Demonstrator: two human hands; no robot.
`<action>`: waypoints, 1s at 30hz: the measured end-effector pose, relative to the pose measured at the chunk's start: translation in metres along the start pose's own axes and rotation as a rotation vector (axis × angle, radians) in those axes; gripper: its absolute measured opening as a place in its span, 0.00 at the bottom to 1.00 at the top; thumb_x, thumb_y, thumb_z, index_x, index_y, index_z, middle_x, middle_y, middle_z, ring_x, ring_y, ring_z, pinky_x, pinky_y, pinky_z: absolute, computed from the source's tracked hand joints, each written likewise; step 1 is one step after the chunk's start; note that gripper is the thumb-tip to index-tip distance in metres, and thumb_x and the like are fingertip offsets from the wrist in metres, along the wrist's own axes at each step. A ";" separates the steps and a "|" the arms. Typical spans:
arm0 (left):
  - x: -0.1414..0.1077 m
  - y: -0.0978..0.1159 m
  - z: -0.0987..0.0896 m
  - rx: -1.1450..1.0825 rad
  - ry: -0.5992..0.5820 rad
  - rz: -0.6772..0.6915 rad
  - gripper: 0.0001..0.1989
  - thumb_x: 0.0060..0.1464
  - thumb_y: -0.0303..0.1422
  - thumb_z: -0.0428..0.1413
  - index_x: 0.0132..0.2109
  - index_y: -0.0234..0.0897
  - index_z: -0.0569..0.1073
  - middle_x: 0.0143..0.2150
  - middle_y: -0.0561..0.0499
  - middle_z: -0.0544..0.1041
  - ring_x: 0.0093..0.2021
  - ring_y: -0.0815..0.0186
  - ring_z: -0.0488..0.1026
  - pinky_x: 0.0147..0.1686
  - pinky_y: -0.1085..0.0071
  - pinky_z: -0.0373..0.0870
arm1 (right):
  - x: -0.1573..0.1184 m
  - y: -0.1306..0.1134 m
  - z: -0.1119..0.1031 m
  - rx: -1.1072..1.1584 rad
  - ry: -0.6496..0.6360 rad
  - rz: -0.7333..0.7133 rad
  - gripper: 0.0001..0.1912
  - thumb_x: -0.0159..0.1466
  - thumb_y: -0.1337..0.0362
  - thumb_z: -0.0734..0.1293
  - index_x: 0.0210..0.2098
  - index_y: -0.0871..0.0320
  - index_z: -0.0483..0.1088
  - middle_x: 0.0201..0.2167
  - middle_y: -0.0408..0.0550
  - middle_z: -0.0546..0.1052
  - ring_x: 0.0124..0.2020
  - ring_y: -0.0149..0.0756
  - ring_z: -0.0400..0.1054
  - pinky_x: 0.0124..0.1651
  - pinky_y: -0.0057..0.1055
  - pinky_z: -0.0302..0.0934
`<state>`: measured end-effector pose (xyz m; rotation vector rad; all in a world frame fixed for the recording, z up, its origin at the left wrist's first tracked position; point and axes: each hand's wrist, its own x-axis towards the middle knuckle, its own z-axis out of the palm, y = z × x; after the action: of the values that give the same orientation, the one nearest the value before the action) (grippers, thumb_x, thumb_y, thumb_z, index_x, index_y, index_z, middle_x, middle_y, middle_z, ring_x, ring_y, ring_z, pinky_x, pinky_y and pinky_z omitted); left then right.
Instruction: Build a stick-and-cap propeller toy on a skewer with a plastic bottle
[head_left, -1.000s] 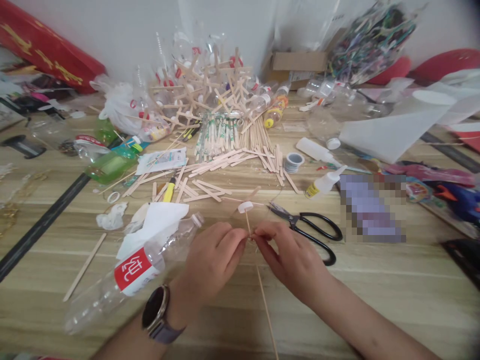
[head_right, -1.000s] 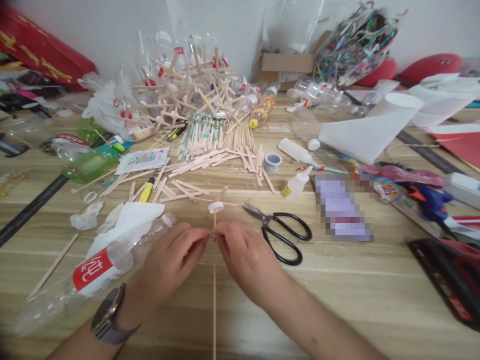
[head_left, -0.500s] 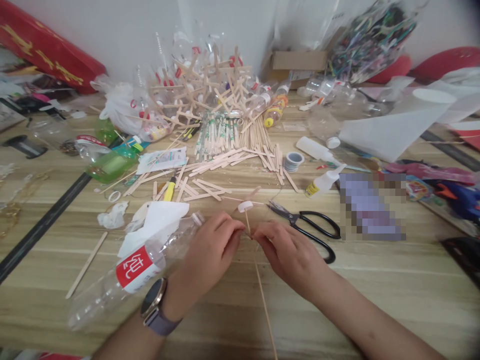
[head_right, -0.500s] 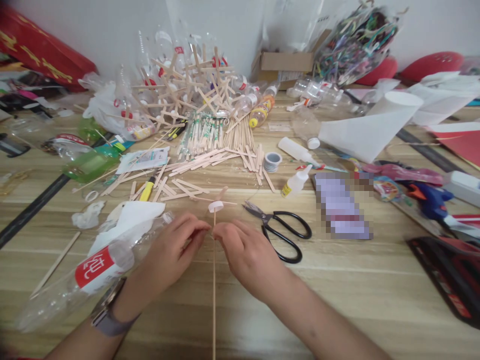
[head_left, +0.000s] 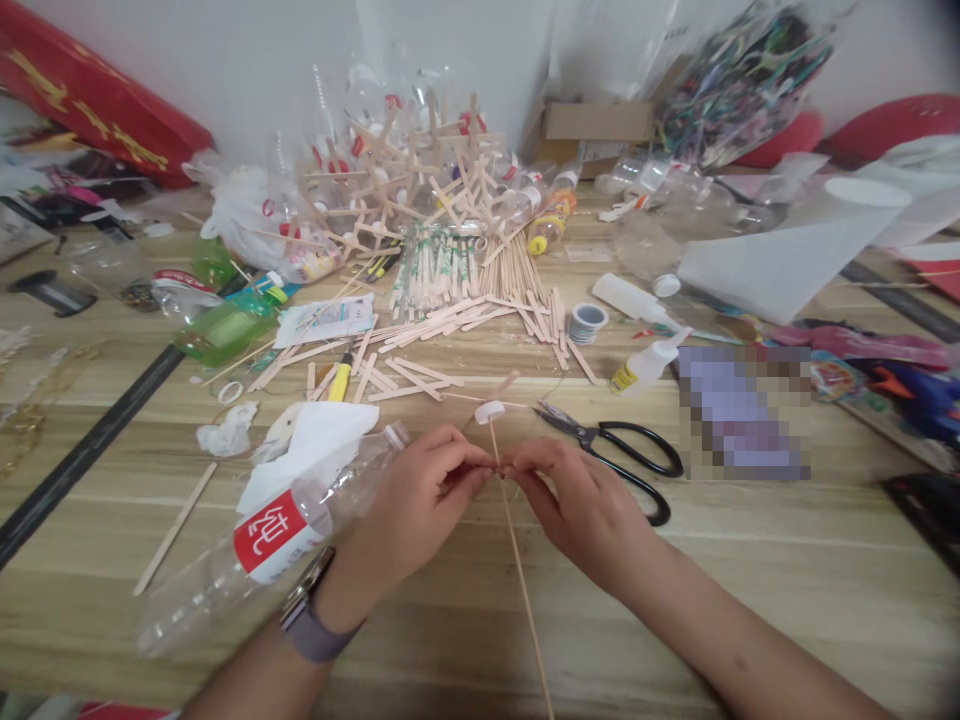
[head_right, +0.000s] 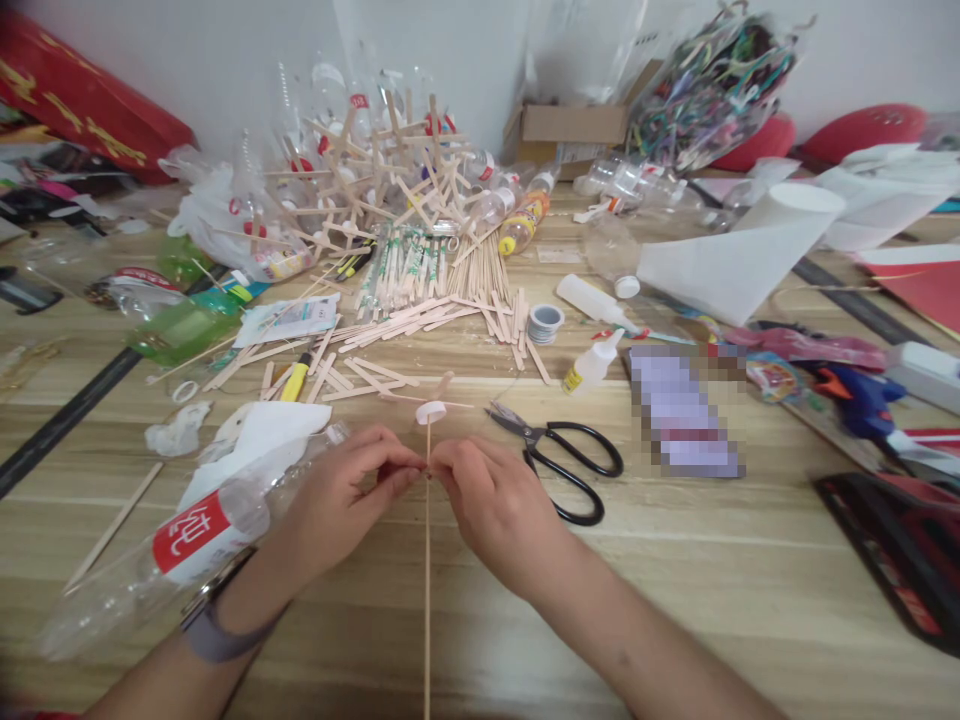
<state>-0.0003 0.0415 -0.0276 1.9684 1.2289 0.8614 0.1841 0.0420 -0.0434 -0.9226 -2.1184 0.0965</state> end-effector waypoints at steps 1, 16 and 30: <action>0.000 0.000 0.000 -0.011 0.000 -0.010 0.07 0.58 0.25 0.54 0.37 0.35 0.77 0.31 0.52 0.71 0.31 0.69 0.69 0.31 0.74 0.64 | -0.001 0.000 0.000 0.007 -0.004 0.006 0.07 0.67 0.73 0.59 0.35 0.55 0.62 0.26 0.45 0.76 0.27 0.35 0.72 0.27 0.30 0.63; 0.001 0.003 0.000 -0.090 -0.015 -0.150 0.06 0.54 0.28 0.56 0.33 0.36 0.79 0.27 0.54 0.70 0.27 0.70 0.66 0.26 0.75 0.60 | -0.001 -0.004 0.002 0.039 -0.006 0.081 0.08 0.66 0.72 0.60 0.32 0.54 0.61 0.24 0.43 0.75 0.26 0.35 0.73 0.28 0.29 0.63; 0.002 0.004 0.001 -0.099 -0.006 -0.154 0.05 0.52 0.26 0.56 0.29 0.35 0.75 0.26 0.56 0.68 0.26 0.71 0.64 0.25 0.75 0.59 | -0.001 -0.007 0.004 0.113 -0.006 0.199 0.08 0.65 0.71 0.60 0.32 0.53 0.58 0.25 0.43 0.76 0.25 0.35 0.74 0.27 0.29 0.64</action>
<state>0.0031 0.0414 -0.0244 1.7722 1.2912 0.8220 0.1777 0.0369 -0.0445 -1.0634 -2.0002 0.3174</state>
